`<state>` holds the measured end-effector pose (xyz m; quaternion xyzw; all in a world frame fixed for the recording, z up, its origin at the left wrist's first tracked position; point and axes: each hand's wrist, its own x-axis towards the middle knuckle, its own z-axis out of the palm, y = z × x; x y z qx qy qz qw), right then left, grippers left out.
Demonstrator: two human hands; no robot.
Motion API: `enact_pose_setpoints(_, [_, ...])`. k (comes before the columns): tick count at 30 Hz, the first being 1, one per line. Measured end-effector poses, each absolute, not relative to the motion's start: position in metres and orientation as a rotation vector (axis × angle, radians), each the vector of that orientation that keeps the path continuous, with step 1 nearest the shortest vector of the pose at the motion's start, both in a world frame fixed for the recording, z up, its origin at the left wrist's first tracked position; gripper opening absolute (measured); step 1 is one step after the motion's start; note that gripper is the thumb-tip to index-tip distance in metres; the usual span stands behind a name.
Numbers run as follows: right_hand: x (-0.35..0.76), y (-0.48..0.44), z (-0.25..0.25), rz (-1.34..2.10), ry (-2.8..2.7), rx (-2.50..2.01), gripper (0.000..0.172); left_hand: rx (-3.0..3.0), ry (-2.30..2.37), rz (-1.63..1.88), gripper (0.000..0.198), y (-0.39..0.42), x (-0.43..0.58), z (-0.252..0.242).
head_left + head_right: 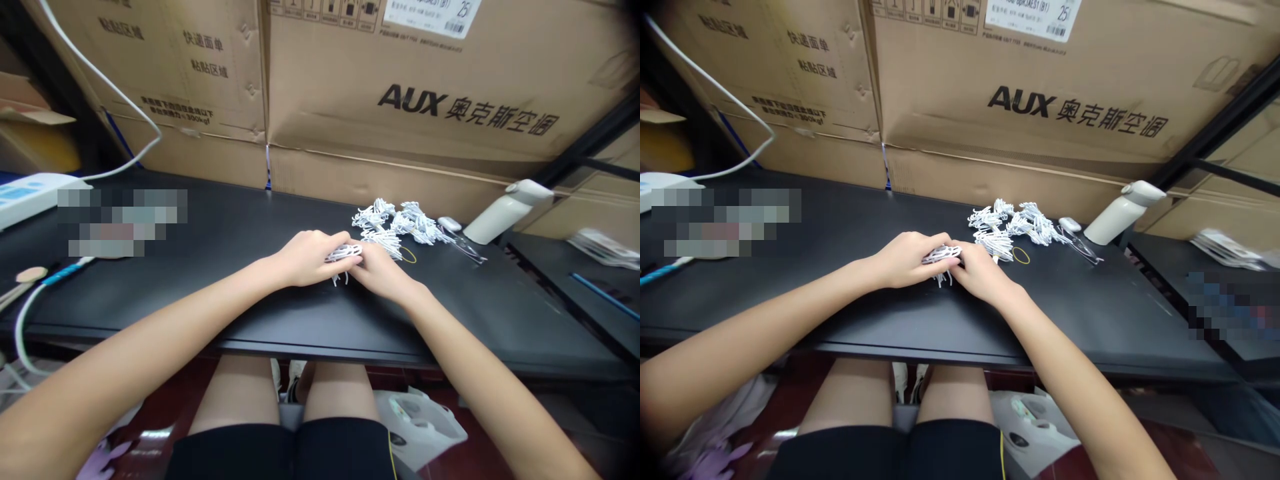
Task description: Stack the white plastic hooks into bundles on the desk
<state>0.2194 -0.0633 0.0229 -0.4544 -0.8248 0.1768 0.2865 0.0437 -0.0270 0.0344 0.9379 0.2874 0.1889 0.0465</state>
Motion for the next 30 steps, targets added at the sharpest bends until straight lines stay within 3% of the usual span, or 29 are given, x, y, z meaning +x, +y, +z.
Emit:
enact_pose_setpoints(16, [0.219, -0.06, 0.016, 0.35, -2.125, -1.3, 0.016, 2.664, 0.782, 0.709, 0.037, -0.026, 0.042, 0.034])
enact_pose_setpoints(30, [0.216, -0.061, 0.019, 0.241, -1.875, -1.291, 0.016, 1.8, 0.779, 1.054, 0.041, -0.015, 0.045, 0.036])
